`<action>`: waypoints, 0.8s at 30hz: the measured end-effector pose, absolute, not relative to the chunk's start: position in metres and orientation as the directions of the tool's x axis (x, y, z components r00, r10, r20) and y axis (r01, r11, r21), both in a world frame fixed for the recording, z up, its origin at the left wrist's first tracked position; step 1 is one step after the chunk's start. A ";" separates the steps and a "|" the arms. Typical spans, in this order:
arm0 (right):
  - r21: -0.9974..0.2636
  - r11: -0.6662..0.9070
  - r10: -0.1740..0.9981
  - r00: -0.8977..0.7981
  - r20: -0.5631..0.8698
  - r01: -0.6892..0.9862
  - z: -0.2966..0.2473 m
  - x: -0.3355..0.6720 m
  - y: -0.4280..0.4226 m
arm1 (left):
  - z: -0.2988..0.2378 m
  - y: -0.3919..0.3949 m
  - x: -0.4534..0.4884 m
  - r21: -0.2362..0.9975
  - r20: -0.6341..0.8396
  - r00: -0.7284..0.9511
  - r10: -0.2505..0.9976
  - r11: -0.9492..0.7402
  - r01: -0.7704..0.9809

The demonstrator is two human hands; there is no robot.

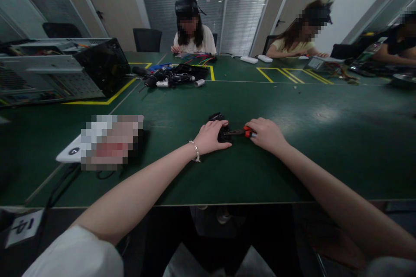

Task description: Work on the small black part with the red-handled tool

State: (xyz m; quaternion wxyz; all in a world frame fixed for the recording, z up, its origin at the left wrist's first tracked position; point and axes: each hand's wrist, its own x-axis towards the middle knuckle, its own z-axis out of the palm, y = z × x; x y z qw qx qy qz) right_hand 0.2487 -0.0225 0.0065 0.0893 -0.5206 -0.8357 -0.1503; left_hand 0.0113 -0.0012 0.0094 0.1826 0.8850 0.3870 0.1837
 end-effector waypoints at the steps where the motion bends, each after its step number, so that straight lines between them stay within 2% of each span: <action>1: 0.158 0.411 0.845 -0.440 0.304 0.898 0.007 0.249 -0.022 | 0.010 -0.001 0.011 0.466 0.179 0.634 0.752 -0.632 0.619; 7: 0.130 0.404 0.857 -0.424 0.292 0.905 0.007 0.248 -0.023 | 0.011 -0.001 0.011 0.476 0.167 0.636 0.754 -0.626 0.618; 24: 0.161 0.404 0.847 -0.435 0.305 0.900 0.009 0.247 -0.024 | 0.008 0.000 0.012 0.453 0.166 0.632 0.757 -0.627 0.633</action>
